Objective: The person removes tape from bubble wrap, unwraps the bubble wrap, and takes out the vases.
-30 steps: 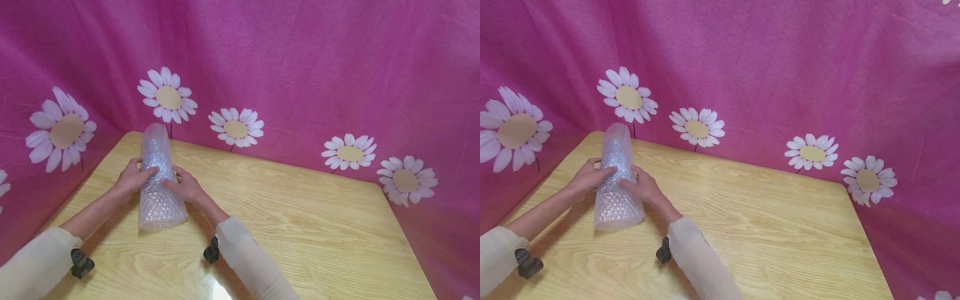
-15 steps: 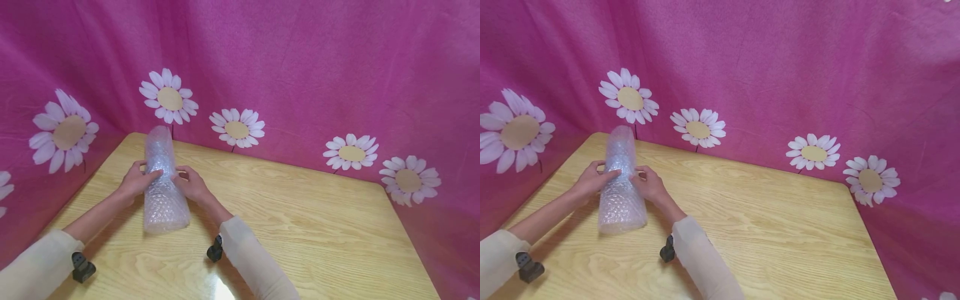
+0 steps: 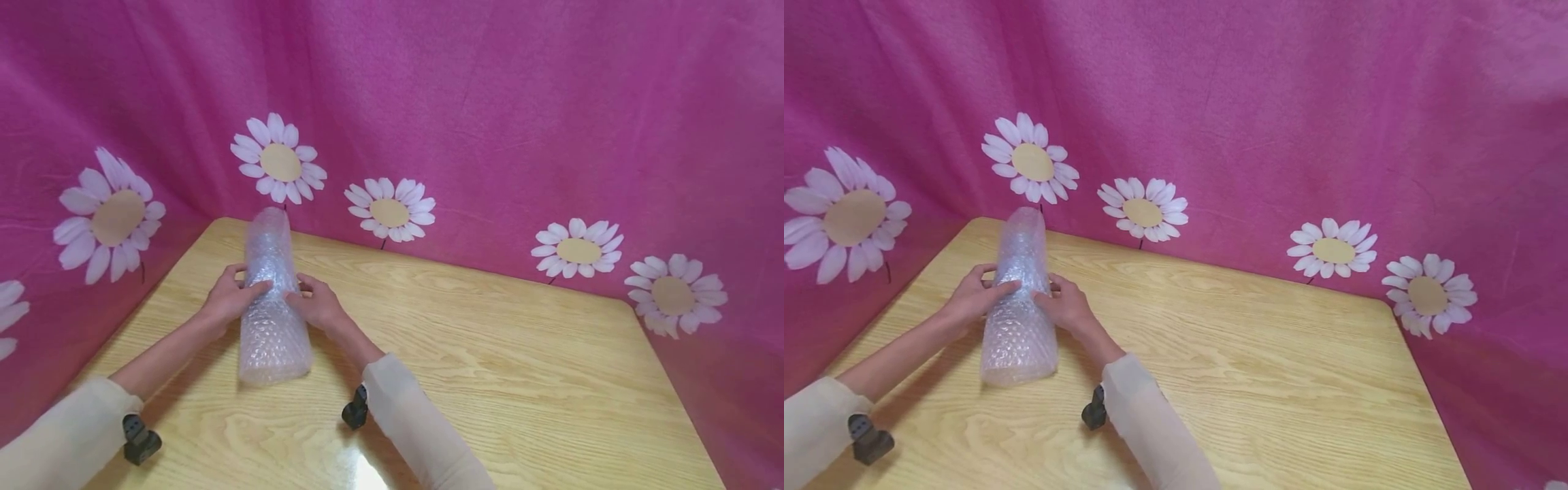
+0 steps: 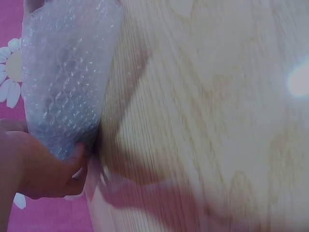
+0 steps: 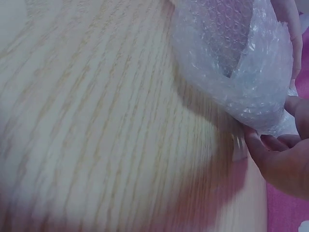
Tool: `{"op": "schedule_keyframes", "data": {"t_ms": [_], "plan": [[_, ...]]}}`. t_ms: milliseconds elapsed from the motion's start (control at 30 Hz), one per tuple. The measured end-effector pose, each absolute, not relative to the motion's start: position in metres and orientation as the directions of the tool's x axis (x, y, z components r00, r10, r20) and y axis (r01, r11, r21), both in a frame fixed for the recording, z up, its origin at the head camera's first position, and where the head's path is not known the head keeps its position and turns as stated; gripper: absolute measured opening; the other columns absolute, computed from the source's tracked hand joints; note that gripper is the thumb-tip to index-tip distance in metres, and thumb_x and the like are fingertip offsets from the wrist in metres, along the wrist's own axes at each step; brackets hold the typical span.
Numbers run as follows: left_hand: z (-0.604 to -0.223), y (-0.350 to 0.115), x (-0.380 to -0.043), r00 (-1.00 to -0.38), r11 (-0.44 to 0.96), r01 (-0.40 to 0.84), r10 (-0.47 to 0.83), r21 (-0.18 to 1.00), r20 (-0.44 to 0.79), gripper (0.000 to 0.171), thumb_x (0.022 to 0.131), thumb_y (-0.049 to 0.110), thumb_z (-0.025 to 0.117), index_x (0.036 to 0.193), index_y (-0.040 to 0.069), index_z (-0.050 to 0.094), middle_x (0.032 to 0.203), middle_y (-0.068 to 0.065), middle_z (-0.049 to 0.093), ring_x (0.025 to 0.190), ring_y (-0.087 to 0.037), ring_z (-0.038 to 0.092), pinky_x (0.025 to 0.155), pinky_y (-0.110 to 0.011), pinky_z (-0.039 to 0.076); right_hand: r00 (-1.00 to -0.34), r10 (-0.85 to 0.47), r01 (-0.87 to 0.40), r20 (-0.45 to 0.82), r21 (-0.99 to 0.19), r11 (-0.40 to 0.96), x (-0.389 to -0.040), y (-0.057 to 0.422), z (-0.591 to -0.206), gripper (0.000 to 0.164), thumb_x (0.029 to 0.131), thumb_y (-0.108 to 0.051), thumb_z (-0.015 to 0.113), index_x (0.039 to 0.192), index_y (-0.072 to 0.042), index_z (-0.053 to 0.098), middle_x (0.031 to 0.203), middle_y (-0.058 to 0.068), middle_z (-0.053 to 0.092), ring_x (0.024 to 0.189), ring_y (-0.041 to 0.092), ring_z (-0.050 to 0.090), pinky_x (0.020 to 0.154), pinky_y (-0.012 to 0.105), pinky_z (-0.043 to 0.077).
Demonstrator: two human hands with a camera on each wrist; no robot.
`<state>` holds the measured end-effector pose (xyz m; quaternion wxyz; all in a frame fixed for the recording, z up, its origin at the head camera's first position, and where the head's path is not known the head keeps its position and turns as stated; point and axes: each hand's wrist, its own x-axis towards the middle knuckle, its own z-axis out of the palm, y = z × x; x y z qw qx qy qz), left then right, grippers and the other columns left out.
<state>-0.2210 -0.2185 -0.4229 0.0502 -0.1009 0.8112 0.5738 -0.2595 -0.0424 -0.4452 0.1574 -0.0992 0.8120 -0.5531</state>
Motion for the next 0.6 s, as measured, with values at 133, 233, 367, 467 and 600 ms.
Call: {"op": "schedule_keyframes", "data": {"t_ms": [133,233,367,467,600], "plan": [[-0.423,-0.217,-0.220,-0.973,0.321,-0.229,-0.101,0.919,-0.207,0.079,0.100,0.026,0.059,0.155,-0.005,0.011,0.146,-0.040,0.033,0.128,-0.049,0.045,0.103,-0.052,0.044,-0.928,-0.347,-0.008,-0.137,-0.923,0.385,-0.258,-0.039,-0.444,0.051,0.096,-0.025,0.067,0.144,-0.014,0.054,0.127,0.006,0.062,0.121,0.023,0.056,0.094,0.033,0.051],[-0.421,-0.215,-0.219,-0.974,0.324,-0.225,-0.098,0.919,-0.204,0.079,0.100,0.026,0.059,0.154,-0.006,0.011,0.144,-0.041,0.035,0.126,-0.049,0.047,0.101,-0.052,0.046,-0.925,-0.351,0.000,-0.146,-0.923,0.384,-0.258,-0.036,-0.442,0.052,0.096,-0.026,0.068,0.144,-0.015,0.053,0.126,0.007,0.061,0.119,0.023,0.056,0.093,0.034,0.052],[-0.421,-0.212,-0.217,-0.972,0.313,-0.234,-0.089,0.920,-0.217,0.077,0.101,0.025,0.058,0.154,-0.006,0.012,0.145,-0.040,0.034,0.126,-0.048,0.047,0.101,-0.052,0.045,-0.922,-0.354,0.011,-0.155,-0.926,0.377,-0.256,-0.034,-0.440,0.052,0.096,-0.025,0.068,0.144,-0.014,0.052,0.131,0.010,0.060,0.121,0.025,0.056,0.095,0.036,0.051],[-0.422,-0.211,-0.217,-0.971,0.300,-0.238,-0.084,0.924,-0.223,0.076,0.101,0.024,0.058,0.154,-0.005,0.012,0.147,-0.039,0.033,0.127,-0.048,0.046,0.102,-0.052,0.045,-0.920,-0.357,0.019,-0.162,-0.928,0.373,-0.256,-0.031,-0.440,0.052,0.096,-0.026,0.068,0.144,-0.013,0.051,0.134,0.013,0.059,0.120,0.025,0.057,0.095,0.037,0.051],[-0.423,-0.210,-0.216,-0.974,0.294,-0.224,-0.075,0.929,-0.212,0.077,0.100,0.024,0.059,0.154,-0.005,0.012,0.146,-0.040,0.034,0.126,-0.048,0.048,0.100,-0.051,0.047,-0.915,-0.367,0.020,-0.166,-0.929,0.370,-0.256,-0.029,-0.439,0.054,0.097,-0.026,0.068,0.145,-0.011,0.049,0.134,0.016,0.059,0.118,0.026,0.059,0.094,0.037,0.052]]}}
